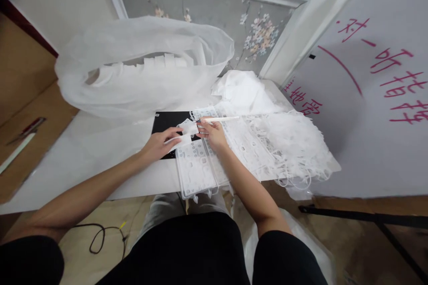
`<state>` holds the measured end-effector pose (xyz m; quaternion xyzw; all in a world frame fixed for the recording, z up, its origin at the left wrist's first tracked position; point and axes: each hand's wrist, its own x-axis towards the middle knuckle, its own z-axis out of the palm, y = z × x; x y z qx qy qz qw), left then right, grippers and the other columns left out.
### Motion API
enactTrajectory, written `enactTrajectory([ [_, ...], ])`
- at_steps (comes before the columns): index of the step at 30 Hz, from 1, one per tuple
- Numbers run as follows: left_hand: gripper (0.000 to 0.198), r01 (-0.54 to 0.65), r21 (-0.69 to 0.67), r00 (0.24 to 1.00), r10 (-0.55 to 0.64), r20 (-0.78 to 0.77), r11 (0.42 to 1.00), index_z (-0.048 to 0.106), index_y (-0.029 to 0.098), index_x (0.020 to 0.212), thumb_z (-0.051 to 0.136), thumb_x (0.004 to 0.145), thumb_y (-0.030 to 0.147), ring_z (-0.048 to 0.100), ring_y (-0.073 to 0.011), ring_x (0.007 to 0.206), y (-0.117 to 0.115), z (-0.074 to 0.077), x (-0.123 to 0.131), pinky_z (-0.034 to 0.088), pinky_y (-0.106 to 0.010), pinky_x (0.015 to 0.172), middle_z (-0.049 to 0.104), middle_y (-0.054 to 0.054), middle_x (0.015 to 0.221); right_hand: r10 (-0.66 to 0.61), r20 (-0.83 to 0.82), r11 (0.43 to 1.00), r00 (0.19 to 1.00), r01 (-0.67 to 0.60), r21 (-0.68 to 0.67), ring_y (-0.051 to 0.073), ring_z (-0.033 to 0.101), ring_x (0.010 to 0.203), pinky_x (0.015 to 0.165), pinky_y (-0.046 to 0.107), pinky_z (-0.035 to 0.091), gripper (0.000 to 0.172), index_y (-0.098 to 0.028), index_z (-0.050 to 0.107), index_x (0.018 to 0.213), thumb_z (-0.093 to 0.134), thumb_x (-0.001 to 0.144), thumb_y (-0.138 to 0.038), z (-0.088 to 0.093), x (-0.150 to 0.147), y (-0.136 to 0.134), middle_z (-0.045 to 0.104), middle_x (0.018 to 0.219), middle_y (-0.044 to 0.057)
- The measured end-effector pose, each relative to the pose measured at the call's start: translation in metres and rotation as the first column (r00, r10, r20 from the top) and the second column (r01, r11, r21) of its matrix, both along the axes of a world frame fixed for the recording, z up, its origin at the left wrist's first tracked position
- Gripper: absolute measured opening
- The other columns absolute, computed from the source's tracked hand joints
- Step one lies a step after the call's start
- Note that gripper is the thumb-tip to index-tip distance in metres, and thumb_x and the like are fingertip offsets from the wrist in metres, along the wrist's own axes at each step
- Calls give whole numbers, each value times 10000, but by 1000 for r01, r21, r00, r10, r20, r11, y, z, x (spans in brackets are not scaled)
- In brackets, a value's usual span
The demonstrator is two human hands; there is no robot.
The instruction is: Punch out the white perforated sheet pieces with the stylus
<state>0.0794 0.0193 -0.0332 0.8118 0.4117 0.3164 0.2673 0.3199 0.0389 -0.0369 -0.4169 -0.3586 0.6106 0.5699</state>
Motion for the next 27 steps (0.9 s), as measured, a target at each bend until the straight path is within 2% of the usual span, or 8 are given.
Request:
enactTrajectory([
  [3,406,-20,-100,985,37,169,995,629,250,1305,549,999,505,675,-146,754,-1,7,0,545,-263,762,731,-1,996,35,-46,999,998,-36,-15,146,726,663,585,268,631,449,-217,679,969,915,680,-468,4,-1,-3,766,874,7],
  [6,426,-52,-160,968,89,234,986,677,235,1248,578,972,543,673,-149,758,0,9,2,543,-243,668,728,-21,1060,133,-91,990,987,-136,-22,154,734,683,591,276,637,446,-212,671,977,915,692,-452,7,-6,-9,769,884,14],
  [9,428,-64,-157,962,103,252,986,716,221,1201,597,956,552,694,-178,848,2,8,3,562,-251,684,738,-47,1135,204,-124,977,971,-209,-35,154,735,690,595,283,644,444,-213,672,1004,908,709,-446,8,-10,-13,770,886,14],
  [13,421,-51,-156,964,89,251,987,744,210,1175,608,951,540,710,-201,917,4,8,3,585,-270,735,750,-68,1174,228,-146,971,963,-236,-42,146,728,673,588,281,649,436,-212,675,1016,902,723,-442,7,-12,-13,768,874,11],
  [22,416,-86,-113,961,112,252,990,768,220,1140,626,941,556,720,-212,955,10,5,4,592,-321,847,778,-57,1126,307,-159,949,938,-314,-20,158,746,759,664,282,658,378,-211,680,953,888,745,-448,10,-10,-16,772,962,29],
  [24,413,-92,-94,960,113,257,991,769,219,1131,637,935,557,722,-225,996,12,4,4,583,-340,889,781,-59,1120,323,-130,946,937,-325,4,159,747,811,708,281,659,366,-205,700,934,889,740,-450,11,-11,-17,768,1010,32],
  [27,399,-89,-86,958,109,265,992,773,221,1119,653,928,550,718,-239,1057,14,2,4,576,-350,924,778,-65,1150,311,9,949,950,-311,44,160,735,856,746,280,657,364,-198,744,955,873,747,-467,10,-13,-20,763,974,31],
])
